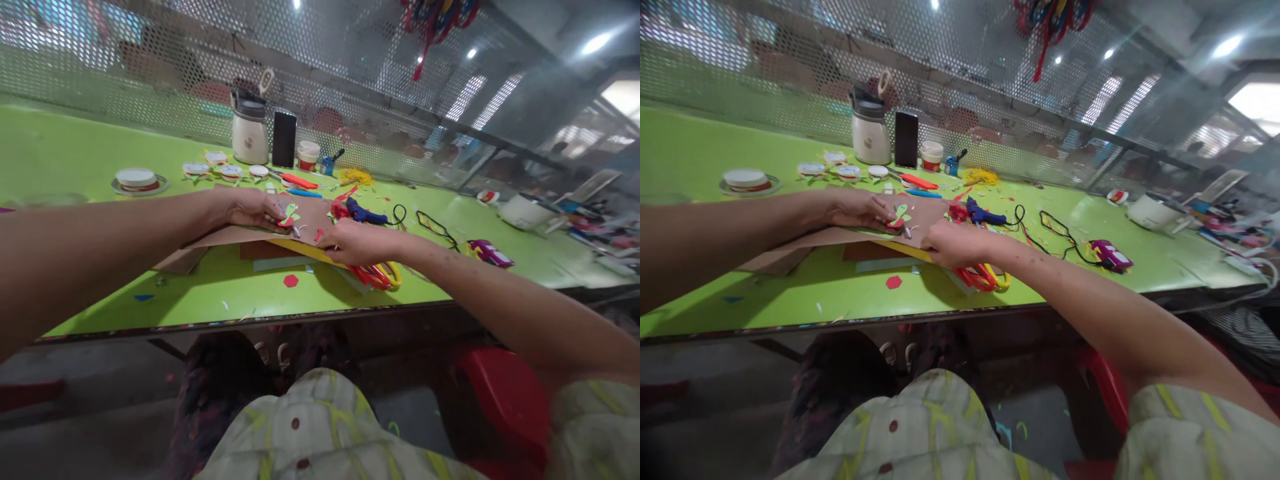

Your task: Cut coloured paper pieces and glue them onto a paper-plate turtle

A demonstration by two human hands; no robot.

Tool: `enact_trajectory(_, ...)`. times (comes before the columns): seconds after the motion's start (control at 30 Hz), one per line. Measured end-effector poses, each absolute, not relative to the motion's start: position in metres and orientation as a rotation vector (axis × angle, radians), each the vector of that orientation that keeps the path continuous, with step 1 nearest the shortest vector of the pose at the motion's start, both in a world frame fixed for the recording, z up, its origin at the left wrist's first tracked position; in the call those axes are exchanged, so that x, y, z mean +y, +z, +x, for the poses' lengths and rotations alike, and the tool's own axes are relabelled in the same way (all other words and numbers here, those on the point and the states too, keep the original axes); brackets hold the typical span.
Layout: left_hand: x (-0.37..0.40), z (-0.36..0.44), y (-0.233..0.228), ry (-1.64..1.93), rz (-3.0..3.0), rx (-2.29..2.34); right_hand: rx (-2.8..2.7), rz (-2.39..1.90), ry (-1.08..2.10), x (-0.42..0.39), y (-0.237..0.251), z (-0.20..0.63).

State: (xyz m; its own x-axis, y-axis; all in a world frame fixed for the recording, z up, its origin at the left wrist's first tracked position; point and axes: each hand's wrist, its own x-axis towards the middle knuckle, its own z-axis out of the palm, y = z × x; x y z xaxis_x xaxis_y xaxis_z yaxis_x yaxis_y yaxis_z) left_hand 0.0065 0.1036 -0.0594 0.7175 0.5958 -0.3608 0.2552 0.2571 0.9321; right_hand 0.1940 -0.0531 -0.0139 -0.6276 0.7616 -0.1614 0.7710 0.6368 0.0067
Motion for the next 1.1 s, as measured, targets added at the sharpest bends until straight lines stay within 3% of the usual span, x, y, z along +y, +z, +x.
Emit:
enact_trajectory(0.37,0.108,0.002,-0.066,0.327,1.272,0.779,2.706,1.232,-0.156,-0.053,-0.009,0.191)
enact_trajectory(0.63,0.101,-0.014,-0.078,0.489,1.258,0.693,2.831,1.299,0.007,-0.081,-0.044,0.184)
enact_trajectory(0.73,0.098,-0.018,-0.080,0.505,1.256,0.666,3.009,1.593,-0.372,-0.074,-0.051,0.188)
enact_trajectory(0.9,0.089,-0.022,-0.078,0.544,1.203,0.658,2.974,2.158,-0.631,-0.033,-0.050,0.188)
enact_trajectory(1.1,0.077,-0.028,-0.080,0.635,1.108,0.666,2.723,2.453,-1.447,0.010,-0.061,0.166)
